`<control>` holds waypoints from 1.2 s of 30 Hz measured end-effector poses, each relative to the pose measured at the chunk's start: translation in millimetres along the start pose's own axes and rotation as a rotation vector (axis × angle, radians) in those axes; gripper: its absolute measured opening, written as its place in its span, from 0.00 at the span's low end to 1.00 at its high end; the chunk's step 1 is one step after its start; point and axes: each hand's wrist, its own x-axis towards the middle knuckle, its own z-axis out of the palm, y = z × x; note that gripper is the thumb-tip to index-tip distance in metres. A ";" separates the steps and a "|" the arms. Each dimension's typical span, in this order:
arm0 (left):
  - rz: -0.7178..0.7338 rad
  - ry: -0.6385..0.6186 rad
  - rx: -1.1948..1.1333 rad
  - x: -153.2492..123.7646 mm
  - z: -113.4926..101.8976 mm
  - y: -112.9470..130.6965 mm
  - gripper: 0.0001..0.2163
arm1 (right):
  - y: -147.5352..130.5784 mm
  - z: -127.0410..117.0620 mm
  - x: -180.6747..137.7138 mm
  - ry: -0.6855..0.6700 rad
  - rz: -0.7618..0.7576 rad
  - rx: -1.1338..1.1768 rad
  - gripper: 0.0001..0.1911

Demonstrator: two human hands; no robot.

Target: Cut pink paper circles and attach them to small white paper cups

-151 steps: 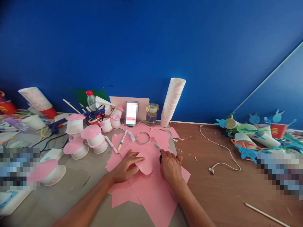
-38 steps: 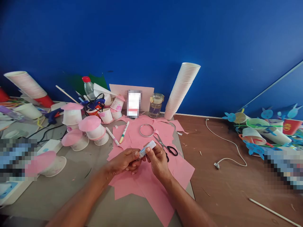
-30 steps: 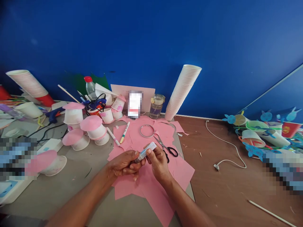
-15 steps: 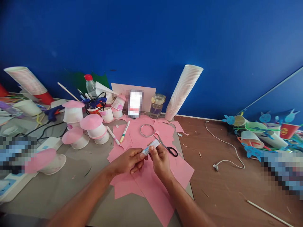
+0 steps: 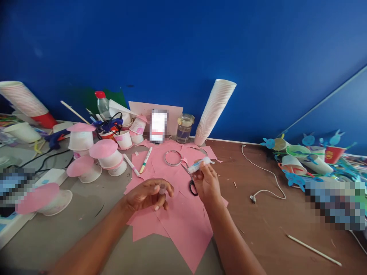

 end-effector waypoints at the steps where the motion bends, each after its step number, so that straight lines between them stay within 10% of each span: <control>1: 0.061 0.058 -0.055 1.2 -0.8 0.4 0.09 | 5.5 1.7 -2.2 -0.019 0.039 0.032 0.15; 10: 0.224 0.482 0.057 12.0 3.7 -12.0 0.17 | 36.5 17.8 -28.3 -0.259 0.294 0.089 0.09; 36: 0.306 0.716 0.284 8.9 1.9 -8.1 0.13 | 47.3 11.6 -34.9 -0.234 0.141 -0.412 0.13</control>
